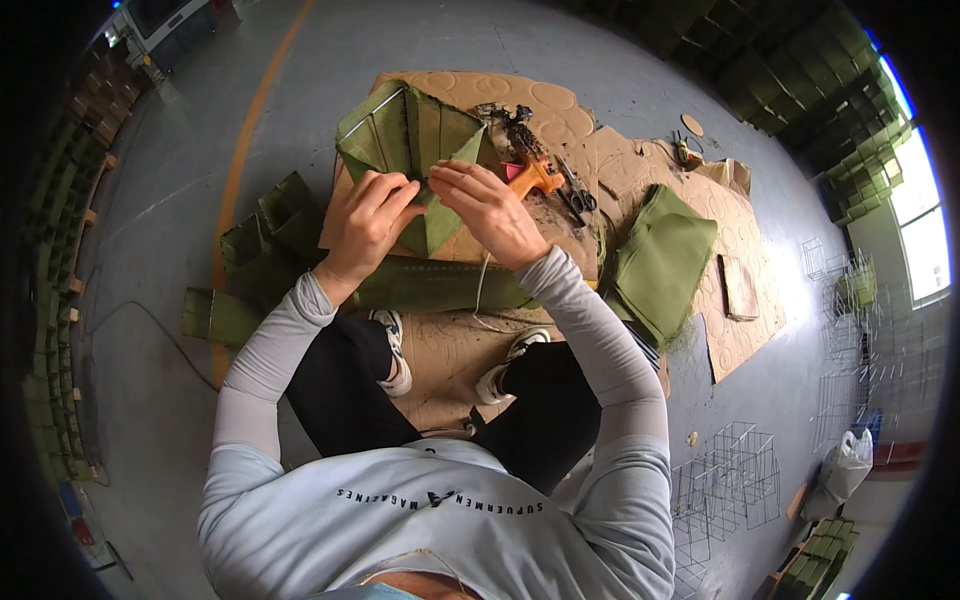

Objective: Assembling a green fabric-covered wire basket using a hot glue gun.

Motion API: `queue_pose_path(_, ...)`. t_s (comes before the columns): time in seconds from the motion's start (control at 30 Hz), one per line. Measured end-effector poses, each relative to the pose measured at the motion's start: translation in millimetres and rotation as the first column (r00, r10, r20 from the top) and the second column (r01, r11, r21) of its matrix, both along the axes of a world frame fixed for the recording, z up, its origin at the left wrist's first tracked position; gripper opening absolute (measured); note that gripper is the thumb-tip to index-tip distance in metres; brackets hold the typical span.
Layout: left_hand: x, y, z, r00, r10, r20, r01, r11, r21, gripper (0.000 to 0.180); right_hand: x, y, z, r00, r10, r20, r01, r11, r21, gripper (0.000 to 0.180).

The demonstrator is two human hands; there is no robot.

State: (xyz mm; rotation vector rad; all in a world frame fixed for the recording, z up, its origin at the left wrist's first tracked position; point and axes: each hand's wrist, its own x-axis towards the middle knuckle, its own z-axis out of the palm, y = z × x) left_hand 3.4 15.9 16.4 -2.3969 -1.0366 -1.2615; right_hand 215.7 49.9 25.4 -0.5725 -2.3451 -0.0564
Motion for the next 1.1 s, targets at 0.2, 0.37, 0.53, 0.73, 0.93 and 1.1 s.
queue_pose_path(0.2, 8.9, 5.8, -0.3, 0.990, 0.092, -0.108, -0.094, 0.996, -0.011, 0.011, -5.8, 18.5, 2.5, 0.996, 0.087, 0.030, -0.089, 0.995, 0.054, 0.031)
queue_pose_path(0.37, 4.8, 2.9, 8.7, 0.982, 0.066, -0.174, -0.093, 0.985, -0.147, 0.015, -13.7, 42.1, 14.4, 0.974, 0.227, 0.008, -0.224, 0.964, -0.145, 0.015)
queue_pose_path(0.53, -1.8, 15.0, 24.1, 0.991, -0.113, -0.066, 0.093, 0.961, -0.261, 0.013, -17.5, 59.8, 40.7, 0.931, 0.342, 0.125, -0.257, 0.861, -0.439, 0.013)
queue_pose_path(0.73, -12.6, 12.7, 26.2, 0.994, -0.093, 0.061, 0.103, 0.976, -0.192, 0.018, -13.3, 56.9, 37.3, 0.967, 0.246, 0.060, -0.197, 0.879, -0.434, 0.019)
queue_pose_path(0.93, -11.6, 0.4, 0.8, 0.992, -0.028, 0.120, 0.028, 1.000, 0.001, 0.033, -17.1, 11.5, 0.8, 0.983, 0.134, -0.126, -0.137, 0.990, -0.016, 0.028)
queue_pose_path(1.1, -17.6, 12.3, -2.1, 0.997, -0.032, 0.069, 0.035, 0.999, -0.038, 0.033, -23.6, 17.5, -13.6, 0.997, 0.077, -0.011, -0.076, 0.996, 0.040, 0.022)
